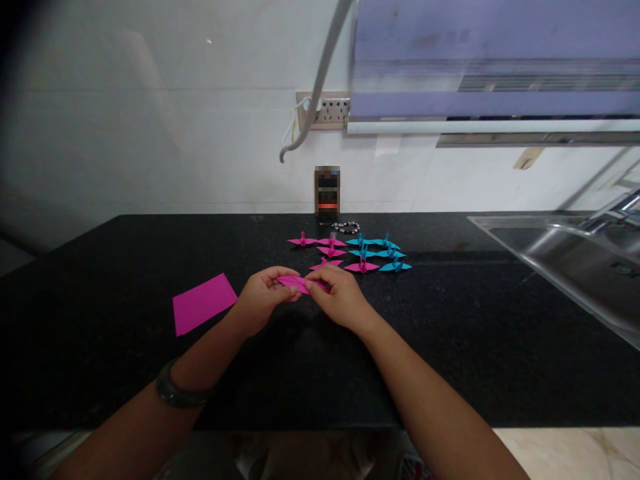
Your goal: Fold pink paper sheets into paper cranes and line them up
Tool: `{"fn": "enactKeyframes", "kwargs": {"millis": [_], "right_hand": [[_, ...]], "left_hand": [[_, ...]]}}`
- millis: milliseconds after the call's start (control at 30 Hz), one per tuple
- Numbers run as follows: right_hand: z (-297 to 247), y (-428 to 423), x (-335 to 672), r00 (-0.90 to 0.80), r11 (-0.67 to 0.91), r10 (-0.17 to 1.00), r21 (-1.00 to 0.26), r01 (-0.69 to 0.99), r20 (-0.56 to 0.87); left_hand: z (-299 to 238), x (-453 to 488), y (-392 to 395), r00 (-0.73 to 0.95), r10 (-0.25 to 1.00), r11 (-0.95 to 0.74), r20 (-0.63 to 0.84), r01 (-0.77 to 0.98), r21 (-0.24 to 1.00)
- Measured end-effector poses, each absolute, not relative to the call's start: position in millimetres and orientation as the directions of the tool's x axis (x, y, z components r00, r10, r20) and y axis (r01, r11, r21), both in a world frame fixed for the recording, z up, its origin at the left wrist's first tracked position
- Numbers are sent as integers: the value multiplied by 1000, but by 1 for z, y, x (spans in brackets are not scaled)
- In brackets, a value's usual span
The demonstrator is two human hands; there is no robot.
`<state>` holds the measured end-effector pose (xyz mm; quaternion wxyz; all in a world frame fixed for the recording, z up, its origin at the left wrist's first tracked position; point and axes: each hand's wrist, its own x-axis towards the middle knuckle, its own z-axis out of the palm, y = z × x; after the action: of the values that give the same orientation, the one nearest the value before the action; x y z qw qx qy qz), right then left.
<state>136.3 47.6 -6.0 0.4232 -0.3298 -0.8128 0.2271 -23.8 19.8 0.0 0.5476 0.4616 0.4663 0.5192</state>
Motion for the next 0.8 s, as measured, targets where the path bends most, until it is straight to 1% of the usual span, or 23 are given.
{"fn": "enactKeyframes", "kwargs": {"millis": [133, 300, 367, 500, 567, 667, 733, 800], "right_hand": [[-7, 47, 135, -468, 783, 622, -518, 345, 628], [-12, 48, 136, -475, 855, 504, -337, 395, 722], [-11, 46, 136, -499, 860, 478, -269, 433, 723], [-7, 43, 138, -581, 851, 466, -159, 500, 667], [-5, 42, 138, -604, 848, 466, -129, 515, 646], [-6, 43, 139, -616, 845, 472, -126, 519, 631], [-7, 43, 139, -608, 848, 477, -150, 508, 634], [-9, 44, 138, -585, 849, 491, -205, 487, 645]], "left_hand": [[-3, -25, 21, 22, 999, 41, -38, -180, 983], [-1, -24, 19, 24, 994, 106, -104, -254, 961], [0, -24, 19, 25, 991, 137, -135, -272, 953], [1, -23, 19, 11, 985, 169, -173, -285, 943], [1, -23, 20, 13, 984, 174, -177, -278, 945], [0, -25, 21, 17, 983, 180, -182, -253, 950], [-1, -26, 21, 18, 984, 178, -179, -250, 952], [0, -26, 22, 29, 985, 169, -168, -269, 948]]}}
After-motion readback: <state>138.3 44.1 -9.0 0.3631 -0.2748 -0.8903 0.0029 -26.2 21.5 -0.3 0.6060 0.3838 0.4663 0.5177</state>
